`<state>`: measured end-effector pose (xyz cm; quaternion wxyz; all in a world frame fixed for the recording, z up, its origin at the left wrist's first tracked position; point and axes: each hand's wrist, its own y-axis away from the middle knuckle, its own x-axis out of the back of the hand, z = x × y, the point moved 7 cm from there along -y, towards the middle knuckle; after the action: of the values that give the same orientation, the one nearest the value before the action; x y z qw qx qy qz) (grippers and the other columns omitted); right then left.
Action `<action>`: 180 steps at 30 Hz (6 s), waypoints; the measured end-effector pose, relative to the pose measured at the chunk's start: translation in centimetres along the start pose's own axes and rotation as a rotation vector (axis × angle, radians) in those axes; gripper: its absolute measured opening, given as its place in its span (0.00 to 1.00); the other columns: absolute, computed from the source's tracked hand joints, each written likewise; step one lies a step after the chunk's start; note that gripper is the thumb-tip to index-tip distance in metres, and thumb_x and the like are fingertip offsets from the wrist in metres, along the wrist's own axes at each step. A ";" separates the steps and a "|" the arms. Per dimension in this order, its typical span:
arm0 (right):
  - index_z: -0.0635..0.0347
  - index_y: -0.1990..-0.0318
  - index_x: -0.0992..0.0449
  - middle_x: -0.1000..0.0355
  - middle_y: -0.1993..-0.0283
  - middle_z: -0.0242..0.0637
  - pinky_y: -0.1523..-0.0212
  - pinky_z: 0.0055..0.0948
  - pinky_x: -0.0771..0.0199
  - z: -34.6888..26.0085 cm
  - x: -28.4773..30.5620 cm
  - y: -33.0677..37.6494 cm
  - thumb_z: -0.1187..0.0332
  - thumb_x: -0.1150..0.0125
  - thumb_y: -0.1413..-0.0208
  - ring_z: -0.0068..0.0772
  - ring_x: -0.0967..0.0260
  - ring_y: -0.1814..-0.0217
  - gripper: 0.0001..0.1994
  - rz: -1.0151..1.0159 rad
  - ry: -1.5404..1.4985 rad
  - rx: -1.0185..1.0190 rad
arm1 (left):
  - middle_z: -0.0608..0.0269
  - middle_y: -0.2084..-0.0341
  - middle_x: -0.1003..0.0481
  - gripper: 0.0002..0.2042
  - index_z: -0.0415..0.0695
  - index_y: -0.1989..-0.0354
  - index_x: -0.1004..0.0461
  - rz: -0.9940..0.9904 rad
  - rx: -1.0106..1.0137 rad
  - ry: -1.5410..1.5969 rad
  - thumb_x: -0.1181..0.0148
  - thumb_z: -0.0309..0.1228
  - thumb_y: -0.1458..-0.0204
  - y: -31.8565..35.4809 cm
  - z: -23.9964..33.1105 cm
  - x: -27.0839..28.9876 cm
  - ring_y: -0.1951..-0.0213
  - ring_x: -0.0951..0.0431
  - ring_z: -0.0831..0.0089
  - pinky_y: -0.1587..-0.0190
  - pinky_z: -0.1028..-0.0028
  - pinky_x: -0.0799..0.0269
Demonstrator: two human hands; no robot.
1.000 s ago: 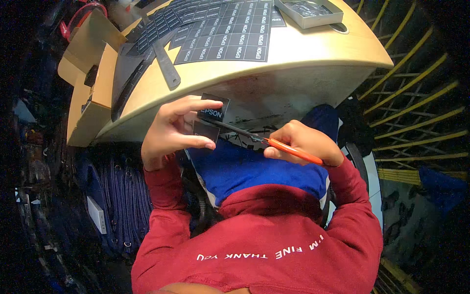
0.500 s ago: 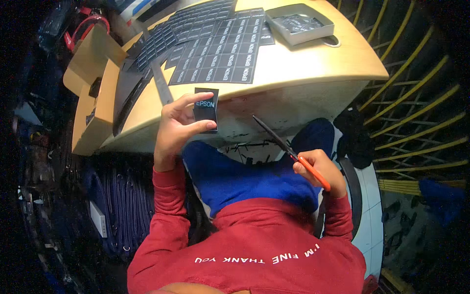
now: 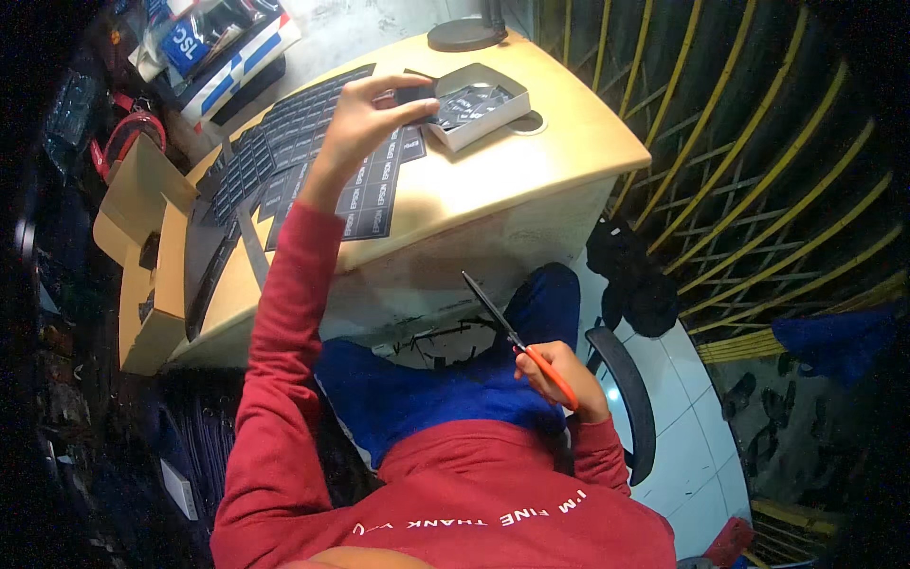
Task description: Cutting individual fabric labels from a larger sheet using scissors.
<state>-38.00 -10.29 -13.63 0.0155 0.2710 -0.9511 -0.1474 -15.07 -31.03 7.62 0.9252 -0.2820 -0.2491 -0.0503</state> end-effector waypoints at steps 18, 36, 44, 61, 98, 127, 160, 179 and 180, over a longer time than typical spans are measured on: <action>0.62 0.75 0.27 0.41 0.86 0.22 0.85 0.17 0.48 0.4 0.6 0.0 0.54 0.47 0.41 0.12 0.48 0.87 0.20 -0.012 0.110 -0.010 | 0.53 0.54 0.25 0.18 0.44 0.48 0.28 -0.123 -0.068 -0.312 0.41 0.33 0.48 -4.1 -5.9 0.7 0.53 0.23 0.63 0.53 0.68 0.28; 0.64 0.72 0.28 0.38 0.79 0.20 0.77 0.16 0.46 1.8 -0.7 -1.9 0.67 0.34 0.51 0.10 0.46 0.77 0.11 -0.012 0.019 -0.036 | 0.37 0.36 0.52 0.41 0.35 0.36 0.48 -0.405 0.328 -0.795 0.56 0.60 0.47 10.0 -5.8 1.7 0.34 0.55 0.45 0.34 0.58 0.58; 0.63 0.68 0.28 0.37 0.77 0.22 0.75 0.14 0.44 -1.0 -1.7 -4.0 0.71 0.36 0.50 0.10 0.43 0.75 0.08 0.028 0.031 0.167 | 0.45 0.34 0.53 0.42 0.40 0.34 0.52 -0.336 0.161 -0.820 0.56 0.61 0.48 13.9 -3.9 1.1 0.33 0.58 0.46 0.34 0.53 0.65; 0.62 0.69 0.29 0.36 0.76 0.23 0.78 0.12 0.46 -0.3 -1.3 -5.0 0.66 0.41 0.43 0.10 0.42 0.77 0.08 0.125 -0.167 0.029 | 0.56 0.44 0.34 0.33 0.50 0.44 0.32 -0.338 -0.309 -0.783 0.34 0.48 0.61 17.3 1.2 2.4 0.42 0.36 0.53 0.41 0.56 0.40; 0.60 0.68 0.34 0.34 0.72 0.26 0.76 0.12 0.41 -7.9 -3.8 -11.7 0.74 0.38 0.47 0.09 0.42 0.76 0.08 0.569 -0.386 0.537 | 0.57 0.42 0.37 0.20 0.50 0.65 0.24 0.027 -0.021 -0.845 0.42 0.13 0.69 22.3 1.8 8.5 0.37 0.45 0.48 0.37 0.49 0.49; 0.64 0.59 0.38 0.39 0.73 0.37 0.67 0.28 0.37 2.7 -6.0 -2.5 0.47 0.47 0.44 0.29 0.40 0.72 0.25 0.056 0.130 0.221 | 0.67 0.74 0.26 0.09 0.40 0.68 0.25 0.675 0.629 0.875 0.42 0.34 0.45 22.1 -4.5 -7.8 0.74 0.28 0.79 0.73 0.80 0.33; 0.65 0.62 0.33 0.37 0.73 0.33 0.69 0.25 0.35 -0.8 -7.9 -5.6 0.40 0.52 0.45 0.23 0.40 0.71 0.30 -0.021 -0.024 0.303 | 0.63 0.75 0.24 0.06 0.38 0.67 0.24 0.672 0.634 0.761 0.37 0.26 0.50 22.7 -2.7 -8.3 0.76 0.26 0.79 0.71 0.79 0.28; 0.63 0.64 0.33 0.40 0.75 0.29 0.72 0.23 0.38 -0.5 -7.9 -5.6 0.41 0.52 0.43 0.20 0.44 0.73 0.27 -0.014 -0.076 0.267 | 0.64 0.73 0.24 0.07 0.38 0.65 0.24 0.635 0.610 0.743 0.38 0.26 0.50 22.8 -2.6 -8.6 0.74 0.27 0.79 0.72 0.80 0.32; 0.63 0.64 0.33 0.40 0.75 0.29 0.72 0.23 0.38 -0.5 -7.9 -5.6 0.41 0.52 0.43 0.20 0.44 0.73 0.27 -0.014 -0.076 0.267 | 0.64 0.73 0.24 0.07 0.38 0.65 0.24 0.635 0.610 0.743 0.38 0.26 0.50 22.8 -2.6 -8.6 0.74 0.27 0.79 0.72 0.80 0.32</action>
<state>-28.40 -10.87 -14.39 -0.0576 0.2716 -0.9602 -0.0297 -16.17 -13.83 -9.77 0.9598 -0.0266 0.1864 0.2083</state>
